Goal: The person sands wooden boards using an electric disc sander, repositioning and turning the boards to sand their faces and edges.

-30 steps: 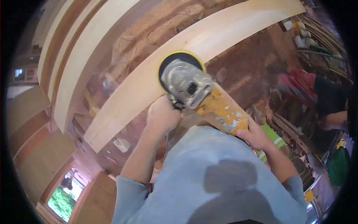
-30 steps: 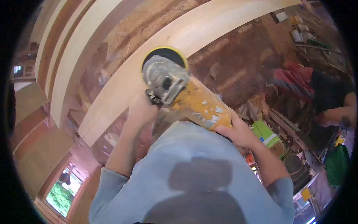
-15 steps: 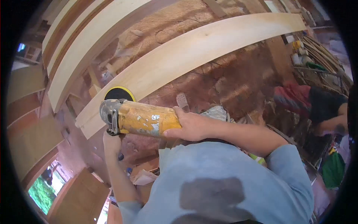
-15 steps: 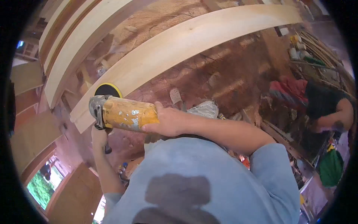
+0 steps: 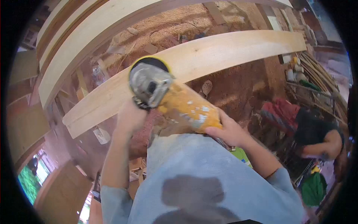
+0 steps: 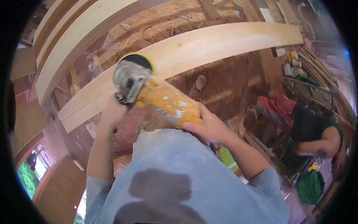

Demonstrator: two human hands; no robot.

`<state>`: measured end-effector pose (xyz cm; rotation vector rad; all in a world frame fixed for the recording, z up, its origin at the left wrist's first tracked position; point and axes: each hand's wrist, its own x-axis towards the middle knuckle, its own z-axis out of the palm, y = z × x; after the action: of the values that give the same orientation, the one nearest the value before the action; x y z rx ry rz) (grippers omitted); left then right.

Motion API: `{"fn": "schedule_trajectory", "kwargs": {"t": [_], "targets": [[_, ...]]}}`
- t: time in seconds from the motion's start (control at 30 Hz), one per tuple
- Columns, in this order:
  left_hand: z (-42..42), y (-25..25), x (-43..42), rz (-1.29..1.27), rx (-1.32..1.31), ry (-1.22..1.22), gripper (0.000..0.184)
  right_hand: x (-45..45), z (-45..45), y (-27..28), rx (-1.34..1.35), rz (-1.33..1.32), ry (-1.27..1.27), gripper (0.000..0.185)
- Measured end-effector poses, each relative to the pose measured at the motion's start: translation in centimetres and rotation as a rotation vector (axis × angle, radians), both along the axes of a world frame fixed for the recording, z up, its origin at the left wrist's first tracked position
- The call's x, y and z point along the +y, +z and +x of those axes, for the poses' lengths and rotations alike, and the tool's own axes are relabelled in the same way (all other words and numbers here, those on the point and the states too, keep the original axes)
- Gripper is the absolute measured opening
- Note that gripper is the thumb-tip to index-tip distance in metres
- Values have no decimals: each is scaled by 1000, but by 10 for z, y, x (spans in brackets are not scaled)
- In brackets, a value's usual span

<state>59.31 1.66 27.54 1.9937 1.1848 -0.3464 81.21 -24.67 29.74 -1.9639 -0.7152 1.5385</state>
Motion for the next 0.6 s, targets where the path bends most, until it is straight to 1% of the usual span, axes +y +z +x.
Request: {"fn": "schedule_trajectory", "kwargs": {"t": [0.03,0.1,0.13,0.17,0.2,0.27,0.3,0.33,0.37,0.43,0.5,0.57,0.6], "targets": [[22,-3,-3,-9,-32,-20,30,-10,16,-1,11,-4,20,91],[71,-15,-15,-134,-39,73,38,-35,48,-3,116,10,-182,86],[97,-9,-22,-180,-42,28,39,-50,65,-6,134,13,-169,86],[125,-6,-23,-228,-43,-16,40,-61,85,-11,173,45,-285,85],[148,-10,-30,-195,-16,-51,39,-74,101,-13,211,78,-407,84],[193,-6,-42,-155,17,-96,38,-92,132,-12,220,124,-427,84],[217,5,-47,-193,65,-116,36,-101,149,-9,211,165,-455,84],[239,11,-54,-232,111,-144,35,-110,165,-1,180,64,-453,86],[259,9,-61,-231,113,-167,35,-121,178,-3,179,66,-477,86],[262,2,-62,-199,25,-211,31,-129,169,-5,108,70,-482,87],[294,7,-74,-191,-17,-222,30,-144,189,-2,139,35,-478,89],[339,6,-89,-212,-62,-253,29,-160,221,-4,167,142,-542,87],[360,0,-95,-247,-72,-290,30,-174,237,-9,124,149,-533,86]]}}
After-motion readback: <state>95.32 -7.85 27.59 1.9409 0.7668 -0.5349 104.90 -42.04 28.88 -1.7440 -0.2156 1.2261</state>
